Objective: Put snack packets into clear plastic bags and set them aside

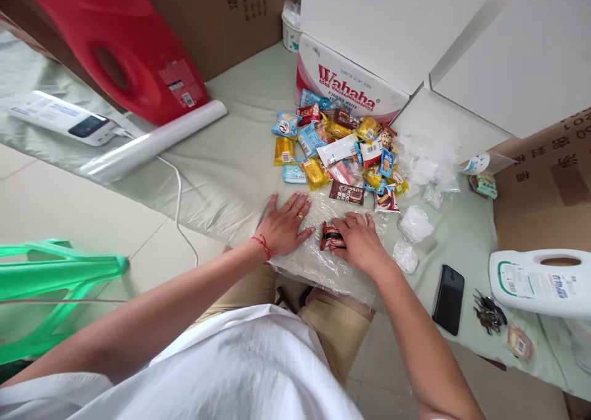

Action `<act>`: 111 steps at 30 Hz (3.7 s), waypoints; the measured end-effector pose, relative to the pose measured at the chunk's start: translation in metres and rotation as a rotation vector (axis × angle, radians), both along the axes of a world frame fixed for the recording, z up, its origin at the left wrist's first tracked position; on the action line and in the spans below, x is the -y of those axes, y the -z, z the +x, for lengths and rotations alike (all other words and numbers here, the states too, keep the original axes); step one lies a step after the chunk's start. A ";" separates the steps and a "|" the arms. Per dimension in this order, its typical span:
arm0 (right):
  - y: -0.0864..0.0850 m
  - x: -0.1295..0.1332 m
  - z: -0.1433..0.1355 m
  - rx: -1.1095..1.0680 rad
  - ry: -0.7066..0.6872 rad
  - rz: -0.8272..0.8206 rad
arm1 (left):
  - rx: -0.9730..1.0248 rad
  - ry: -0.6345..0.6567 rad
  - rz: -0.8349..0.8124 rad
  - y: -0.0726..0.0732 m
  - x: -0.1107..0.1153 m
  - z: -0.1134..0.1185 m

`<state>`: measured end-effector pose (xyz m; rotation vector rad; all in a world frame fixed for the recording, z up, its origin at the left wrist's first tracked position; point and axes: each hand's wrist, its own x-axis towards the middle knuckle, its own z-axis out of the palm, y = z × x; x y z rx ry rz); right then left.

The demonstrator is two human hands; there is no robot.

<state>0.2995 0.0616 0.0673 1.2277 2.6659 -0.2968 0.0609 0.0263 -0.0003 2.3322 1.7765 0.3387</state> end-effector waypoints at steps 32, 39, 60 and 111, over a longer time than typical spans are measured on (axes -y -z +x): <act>0.069 0.158 0.068 -0.385 0.262 0.222 | 0.073 -0.052 0.073 -0.006 0.001 -0.011; 0.045 0.135 0.076 -0.615 0.248 0.074 | 0.189 0.513 0.047 -0.007 0.004 -0.035; 0.004 -0.003 0.078 -0.897 0.903 -0.600 | 0.531 0.524 -0.163 -0.014 -0.017 -0.042; 0.015 -0.080 0.044 -0.274 0.145 -0.250 | 0.090 0.464 0.208 -0.008 -0.036 0.005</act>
